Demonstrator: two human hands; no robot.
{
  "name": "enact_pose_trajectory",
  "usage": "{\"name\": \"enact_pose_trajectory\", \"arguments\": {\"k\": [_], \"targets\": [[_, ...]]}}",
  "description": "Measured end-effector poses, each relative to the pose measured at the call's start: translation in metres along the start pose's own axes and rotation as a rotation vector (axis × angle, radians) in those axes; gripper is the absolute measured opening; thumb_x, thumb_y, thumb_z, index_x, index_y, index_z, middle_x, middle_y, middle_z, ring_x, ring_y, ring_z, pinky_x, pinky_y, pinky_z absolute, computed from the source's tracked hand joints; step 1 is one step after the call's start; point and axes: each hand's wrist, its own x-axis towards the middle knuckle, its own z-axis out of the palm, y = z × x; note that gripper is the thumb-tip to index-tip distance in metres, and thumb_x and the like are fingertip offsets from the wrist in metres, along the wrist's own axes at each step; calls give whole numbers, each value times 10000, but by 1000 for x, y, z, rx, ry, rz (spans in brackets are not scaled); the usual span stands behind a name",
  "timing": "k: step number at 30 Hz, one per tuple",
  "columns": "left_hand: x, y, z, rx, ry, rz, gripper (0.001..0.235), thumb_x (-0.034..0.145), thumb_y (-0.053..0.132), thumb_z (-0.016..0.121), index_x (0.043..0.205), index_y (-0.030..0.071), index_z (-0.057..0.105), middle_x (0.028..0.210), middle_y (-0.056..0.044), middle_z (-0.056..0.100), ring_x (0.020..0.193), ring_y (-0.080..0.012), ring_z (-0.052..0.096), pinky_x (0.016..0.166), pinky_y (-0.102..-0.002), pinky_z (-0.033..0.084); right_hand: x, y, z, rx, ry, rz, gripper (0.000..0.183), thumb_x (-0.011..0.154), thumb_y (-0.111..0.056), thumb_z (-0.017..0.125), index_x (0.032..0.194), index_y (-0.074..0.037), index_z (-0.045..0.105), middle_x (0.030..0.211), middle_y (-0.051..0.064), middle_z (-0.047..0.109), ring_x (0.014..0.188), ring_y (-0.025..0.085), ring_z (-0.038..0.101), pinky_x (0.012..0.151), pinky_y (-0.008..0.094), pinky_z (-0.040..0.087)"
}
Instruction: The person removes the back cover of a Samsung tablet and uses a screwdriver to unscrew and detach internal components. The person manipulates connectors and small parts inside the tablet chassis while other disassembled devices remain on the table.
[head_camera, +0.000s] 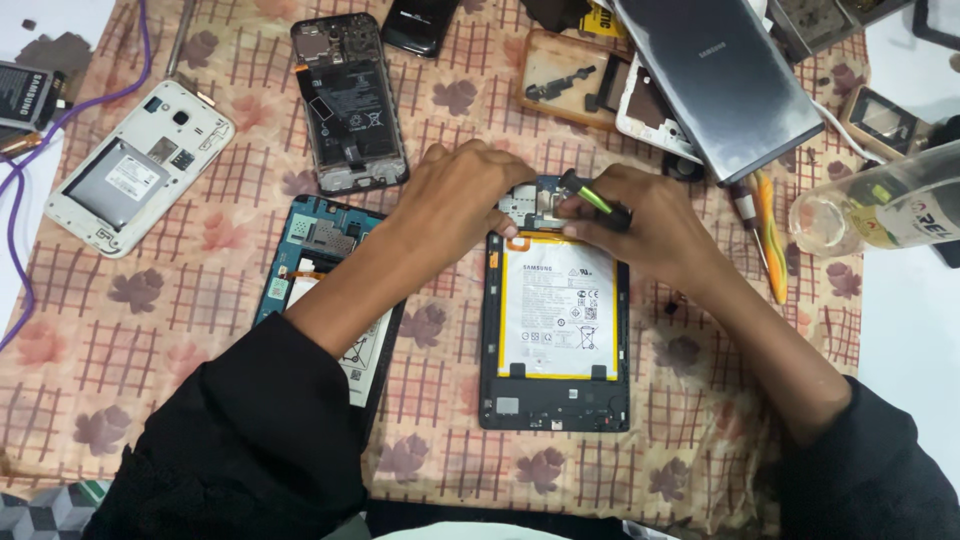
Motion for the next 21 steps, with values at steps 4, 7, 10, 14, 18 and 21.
{"name": "enact_pose_trajectory", "arguments": {"k": [4,7,10,14,18,21], "targets": [[0,-11,4,-60,7,38,476,707,132,847,1170,98,741,1171,-48,743,1094,-273,669,939,-466,518,-3,1,3,-40,0,-23,260,786,-169,849,1035,-109,805,914,71,744,754,220,717,698,378,584],[2,-16,6,-37,1,55,408,817,48,779,1215,130,744,1278,-33,726,1149,-253,678,1002,-421,545,-2,3,1,15,-44,0,263,796,-188,846,1045,-119,797,930,70,758,786,196,729,716,363,580],[4,-18,6,-19,-47,59,434,834,31,757,1256,120,717,1347,-54,683,1217,-263,648,1048,-411,525,-3,7,-4,532,-45,268,446,975,-158,700,1403,-103,588,1035,77,759,902,165,712,812,297,597],[5,-19,-3,-18,-190,53,648,734,144,832,1345,83,625,1436,-80,593,1264,-294,575,1045,-452,455,-2,14,-16,747,107,341,646,1030,-108,588,1595,-125,276,1105,102,695,985,178,652,856,306,541],[6,-12,-14,97,-134,225,835,677,229,879,1382,-22,509,1389,-216,575,1278,-361,554,1063,-481,444,-4,15,-14,602,74,307,674,975,-18,569,1561,-145,261,1108,109,700,1025,208,669,913,348,558],[3,-6,-26,93,-247,92,926,751,227,862,1500,-15,374,1287,-313,594,1206,-380,592,1055,-509,438,-5,15,-7,552,70,225,653,1007,37,545,1562,-153,259,1222,150,703,1158,257,661,1012,397,534]]}}
